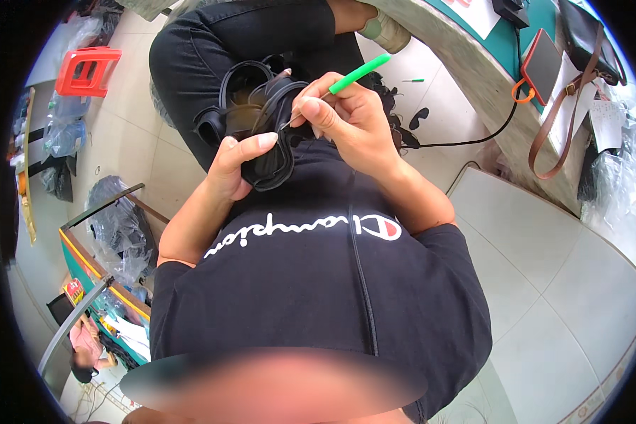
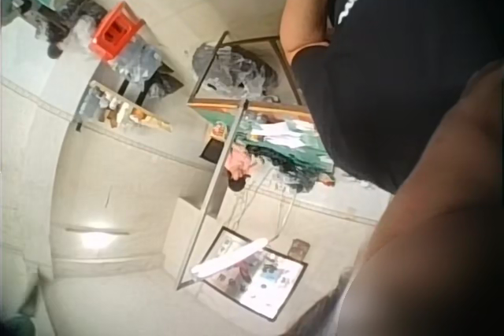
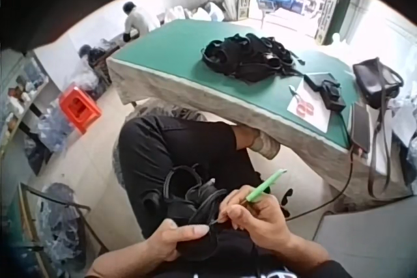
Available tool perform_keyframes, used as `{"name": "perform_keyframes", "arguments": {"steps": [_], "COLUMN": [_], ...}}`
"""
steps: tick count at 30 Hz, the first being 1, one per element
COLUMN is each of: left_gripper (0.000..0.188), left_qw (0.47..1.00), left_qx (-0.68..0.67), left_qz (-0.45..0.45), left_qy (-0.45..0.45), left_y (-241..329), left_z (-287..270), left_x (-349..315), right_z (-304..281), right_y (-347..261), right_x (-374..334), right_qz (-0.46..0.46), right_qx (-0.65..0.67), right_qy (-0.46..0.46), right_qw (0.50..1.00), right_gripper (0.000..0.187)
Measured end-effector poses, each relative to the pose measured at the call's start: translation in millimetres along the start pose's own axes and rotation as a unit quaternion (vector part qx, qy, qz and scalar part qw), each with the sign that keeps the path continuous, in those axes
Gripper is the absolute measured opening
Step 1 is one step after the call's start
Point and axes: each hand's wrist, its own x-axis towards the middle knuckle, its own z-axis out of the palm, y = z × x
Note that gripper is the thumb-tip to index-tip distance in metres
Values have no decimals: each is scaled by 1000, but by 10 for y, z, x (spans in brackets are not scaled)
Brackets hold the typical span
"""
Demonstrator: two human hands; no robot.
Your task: Cleaning and inspecting a pair of black goggles using a small pick tool.
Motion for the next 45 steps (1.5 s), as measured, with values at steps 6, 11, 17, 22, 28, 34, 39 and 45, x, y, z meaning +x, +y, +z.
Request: {"name": "perform_keyframes", "arguments": {"steps": [6,11,17,22,28,34,39,45], "left_gripper": [33,34,33,33,37,52,47,30], "left_qw": [1000,1000,1000,1000,999,999,997,992], "left_qx": [2,-6,3,18,30,-24,-80,-130], "left_qz": [3,-3,5,-4,-16,37,19,9], "left_qy": [-4,-3,-2,0,3,-27,0,-4], "left_y": [-38,-13,-24,-28,75,69,50,24], "left_z": [-56,3,-1,-36,132,184,173,180], "left_x": [10,2,8,7,-46,27,57,81], "right_z": [-18,-38,-9,31,15,-10,-126,-149], "right_y": [10,20,42,23,110,260,232,277], "right_x": [-10,-22,-20,-31,21,29,47,82], "right_qz": [15,28,37,33,-296,-422,-480,-497], "right_qx": [7,21,22,17,-317,-383,-442,-434], "right_qy": [-10,-18,7,15,-13,93,124,141], "right_qw": [1000,999,999,999,901,817,748,738], "right_gripper": [20,20,19,16,10,13,12,11]}}
